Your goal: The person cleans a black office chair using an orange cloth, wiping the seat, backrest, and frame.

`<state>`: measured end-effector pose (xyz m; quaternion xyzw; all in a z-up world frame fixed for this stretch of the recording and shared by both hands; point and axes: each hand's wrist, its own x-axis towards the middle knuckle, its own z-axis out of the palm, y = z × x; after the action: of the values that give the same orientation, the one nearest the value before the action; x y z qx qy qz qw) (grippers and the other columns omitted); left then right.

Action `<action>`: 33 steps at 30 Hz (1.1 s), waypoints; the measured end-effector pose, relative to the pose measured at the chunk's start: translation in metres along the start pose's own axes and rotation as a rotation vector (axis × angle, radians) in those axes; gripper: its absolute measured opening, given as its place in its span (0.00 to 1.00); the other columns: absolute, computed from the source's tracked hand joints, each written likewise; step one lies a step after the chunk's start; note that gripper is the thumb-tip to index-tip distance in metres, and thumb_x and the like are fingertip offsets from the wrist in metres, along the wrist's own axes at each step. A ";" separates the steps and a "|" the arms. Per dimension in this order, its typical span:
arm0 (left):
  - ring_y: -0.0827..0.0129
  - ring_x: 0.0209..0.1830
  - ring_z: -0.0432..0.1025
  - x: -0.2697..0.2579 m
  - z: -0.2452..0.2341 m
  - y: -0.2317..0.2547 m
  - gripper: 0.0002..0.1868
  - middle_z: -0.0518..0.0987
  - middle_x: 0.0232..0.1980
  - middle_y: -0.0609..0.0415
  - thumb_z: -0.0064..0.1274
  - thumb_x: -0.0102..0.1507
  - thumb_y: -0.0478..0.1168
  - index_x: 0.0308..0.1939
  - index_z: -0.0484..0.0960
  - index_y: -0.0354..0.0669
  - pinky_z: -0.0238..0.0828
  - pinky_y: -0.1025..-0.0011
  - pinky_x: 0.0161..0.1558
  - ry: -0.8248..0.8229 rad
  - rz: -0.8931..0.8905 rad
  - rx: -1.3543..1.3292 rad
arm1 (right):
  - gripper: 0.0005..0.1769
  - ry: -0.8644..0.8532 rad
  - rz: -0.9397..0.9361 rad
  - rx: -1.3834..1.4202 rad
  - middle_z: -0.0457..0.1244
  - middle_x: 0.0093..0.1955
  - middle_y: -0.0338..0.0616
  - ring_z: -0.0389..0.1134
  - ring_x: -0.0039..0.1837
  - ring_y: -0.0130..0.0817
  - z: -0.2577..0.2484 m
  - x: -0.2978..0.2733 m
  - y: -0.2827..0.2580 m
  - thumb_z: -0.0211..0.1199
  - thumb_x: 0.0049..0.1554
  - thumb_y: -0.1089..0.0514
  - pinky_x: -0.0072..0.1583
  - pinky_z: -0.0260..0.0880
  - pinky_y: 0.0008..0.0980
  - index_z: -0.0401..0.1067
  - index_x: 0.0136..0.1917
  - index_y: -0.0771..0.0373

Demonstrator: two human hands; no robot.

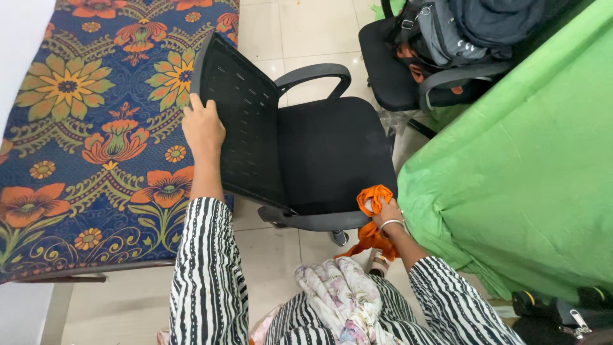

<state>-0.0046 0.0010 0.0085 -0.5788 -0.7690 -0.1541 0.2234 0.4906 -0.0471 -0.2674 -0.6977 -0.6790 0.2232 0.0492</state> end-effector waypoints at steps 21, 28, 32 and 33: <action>0.44 0.83 0.29 -0.329 0.133 0.140 0.35 0.40 0.85 0.59 0.38 0.66 0.67 0.77 0.59 0.71 0.28 0.20 0.69 -0.857 -0.162 -0.239 | 0.42 -0.182 -0.304 0.017 0.54 0.69 0.57 0.63 0.63 0.63 0.035 -0.080 -0.072 0.74 0.43 0.53 0.64 0.68 0.51 0.65 0.71 0.49; 0.35 0.84 0.26 -0.299 0.139 0.132 0.40 0.27 0.86 0.53 0.44 0.61 0.74 0.76 0.57 0.77 0.38 0.28 0.71 -0.970 -0.379 -0.228 | 0.31 -0.228 -0.310 -0.169 0.55 0.71 0.50 0.63 0.67 0.58 0.050 -0.067 -0.054 0.71 0.49 0.53 0.63 0.70 0.52 0.68 0.65 0.44; 0.26 0.82 0.30 -0.282 0.124 0.151 0.55 0.12 0.82 0.41 0.49 0.54 0.79 0.80 0.41 0.81 0.49 0.21 0.65 -1.139 -0.747 -0.386 | 0.25 -0.388 -0.177 -0.340 0.54 0.73 0.45 0.62 0.70 0.53 0.053 -0.066 -0.026 0.66 0.57 0.50 0.65 0.68 0.53 0.68 0.67 0.35; 0.26 0.82 0.30 -0.280 0.121 0.151 0.55 0.12 0.82 0.41 0.49 0.54 0.79 0.80 0.41 0.81 0.49 0.21 0.65 -1.136 -0.741 -0.389 | 0.34 -0.472 -0.250 -0.383 0.52 0.74 0.46 0.60 0.72 0.52 0.053 -0.070 -0.021 0.70 0.52 0.52 0.66 0.67 0.51 0.64 0.70 0.33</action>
<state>0.1850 -0.1259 -0.2441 -0.2990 -0.8717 -0.0286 -0.3872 0.4524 -0.1258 -0.2903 -0.5346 -0.7815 0.2393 -0.2149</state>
